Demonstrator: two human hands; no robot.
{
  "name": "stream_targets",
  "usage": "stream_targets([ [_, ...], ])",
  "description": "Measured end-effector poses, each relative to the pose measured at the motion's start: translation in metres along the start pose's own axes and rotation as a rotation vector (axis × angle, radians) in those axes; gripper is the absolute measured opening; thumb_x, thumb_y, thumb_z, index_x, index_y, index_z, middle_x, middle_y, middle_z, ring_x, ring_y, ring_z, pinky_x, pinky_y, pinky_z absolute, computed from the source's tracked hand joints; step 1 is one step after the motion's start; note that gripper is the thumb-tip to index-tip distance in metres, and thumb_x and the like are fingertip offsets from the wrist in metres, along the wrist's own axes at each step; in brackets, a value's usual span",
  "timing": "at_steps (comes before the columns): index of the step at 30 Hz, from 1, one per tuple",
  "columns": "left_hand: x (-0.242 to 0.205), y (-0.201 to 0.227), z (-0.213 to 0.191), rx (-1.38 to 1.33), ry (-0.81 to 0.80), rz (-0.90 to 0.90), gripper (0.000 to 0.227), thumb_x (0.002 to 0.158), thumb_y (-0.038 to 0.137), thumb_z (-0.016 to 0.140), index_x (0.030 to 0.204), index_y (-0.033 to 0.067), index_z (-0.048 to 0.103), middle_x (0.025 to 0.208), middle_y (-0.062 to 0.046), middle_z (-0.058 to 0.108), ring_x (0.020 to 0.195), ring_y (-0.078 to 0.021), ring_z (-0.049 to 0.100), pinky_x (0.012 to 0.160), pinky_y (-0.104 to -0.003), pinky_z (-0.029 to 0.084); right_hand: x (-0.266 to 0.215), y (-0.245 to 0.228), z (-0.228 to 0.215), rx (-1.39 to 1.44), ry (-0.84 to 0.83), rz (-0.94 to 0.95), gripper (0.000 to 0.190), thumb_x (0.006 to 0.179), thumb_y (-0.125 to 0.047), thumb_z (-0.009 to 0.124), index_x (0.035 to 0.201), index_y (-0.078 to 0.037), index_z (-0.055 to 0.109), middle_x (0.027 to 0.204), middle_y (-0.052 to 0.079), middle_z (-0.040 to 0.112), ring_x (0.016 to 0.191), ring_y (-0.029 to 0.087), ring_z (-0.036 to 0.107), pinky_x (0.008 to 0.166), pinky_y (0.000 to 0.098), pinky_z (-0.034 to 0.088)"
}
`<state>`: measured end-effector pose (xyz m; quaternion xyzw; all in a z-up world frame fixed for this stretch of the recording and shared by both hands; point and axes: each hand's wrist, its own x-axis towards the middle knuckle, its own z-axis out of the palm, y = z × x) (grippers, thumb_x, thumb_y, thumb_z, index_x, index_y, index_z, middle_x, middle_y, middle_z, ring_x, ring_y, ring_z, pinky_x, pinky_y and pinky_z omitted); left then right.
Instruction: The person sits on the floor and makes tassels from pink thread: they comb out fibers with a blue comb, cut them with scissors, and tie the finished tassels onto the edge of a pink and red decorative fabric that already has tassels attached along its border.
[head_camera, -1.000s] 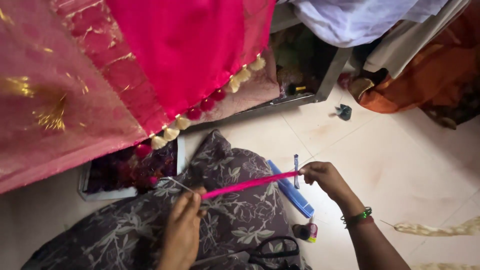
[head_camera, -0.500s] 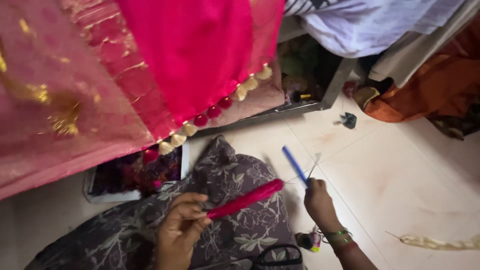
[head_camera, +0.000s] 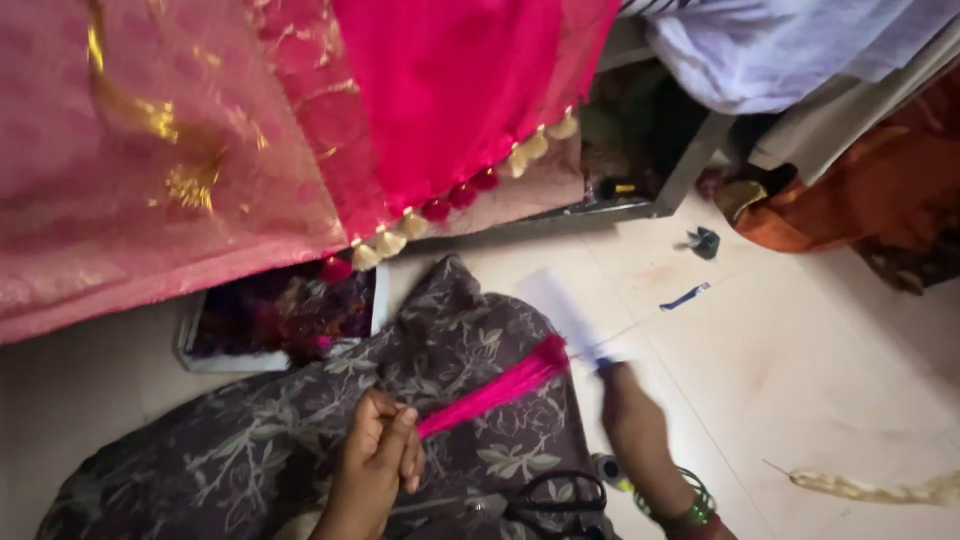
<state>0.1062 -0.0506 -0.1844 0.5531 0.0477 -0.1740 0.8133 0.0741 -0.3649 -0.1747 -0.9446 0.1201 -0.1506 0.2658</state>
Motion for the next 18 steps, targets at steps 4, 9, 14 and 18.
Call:
stream_targets([
  [4,-0.004,-0.008,-0.008,-0.021,-0.005,0.014,0.011,0.101,0.012,0.053,0.099,0.0087,0.042,0.053,-0.002,0.040,0.040,-0.0118,0.037,0.037,-0.028,0.033,0.001,0.039,0.025,-0.010,-0.149,0.209,0.022,0.100,-0.019,0.046,0.118,-0.015,0.058,0.073,0.013,0.069,0.060,0.035,0.069,0.055,0.0469,0.054],
  [9,-0.011,-0.012,-0.008,-0.004,0.056,-0.009,0.010,0.100,0.013,0.053,0.099,0.0097,0.044,0.052,-0.003,0.039,0.039,-0.0115,0.036,0.036,-0.028,0.030,-0.005,-0.014,-0.003,-0.029,0.076,-0.220,0.014,0.103,-0.014,0.047,0.114,-0.011,0.055,0.087,0.017,0.068,0.071,0.040,0.069,0.055,0.0479,0.054],
  [14,-0.004,-0.022,-0.010,-0.077,0.004,-0.015,0.012,0.100,0.012,0.054,0.098,0.0100,0.042,0.053,-0.002,0.040,0.040,-0.0104,0.035,0.036,-0.028,0.031,-0.003,0.032,0.026,-0.090,-0.032,0.076,0.017,0.103,-0.021,0.049,0.114,-0.013,0.059,0.090,0.016,0.072,0.071,0.043,0.068,0.057,0.0528,0.051],
  [18,-0.011,-0.040,-0.017,-0.078,-0.003,0.004,0.010,0.099,0.012,0.053,0.099,0.0103,0.044,0.049,-0.001,0.040,0.037,-0.0112,0.035,0.035,-0.027,0.031,-0.015,-0.018,0.002,-0.087,-0.110,-0.109,0.024,0.096,-0.016,0.051,0.118,-0.011,0.058,0.096,0.014,0.069,0.080,0.037,0.070,0.065,0.0468,0.055],
])
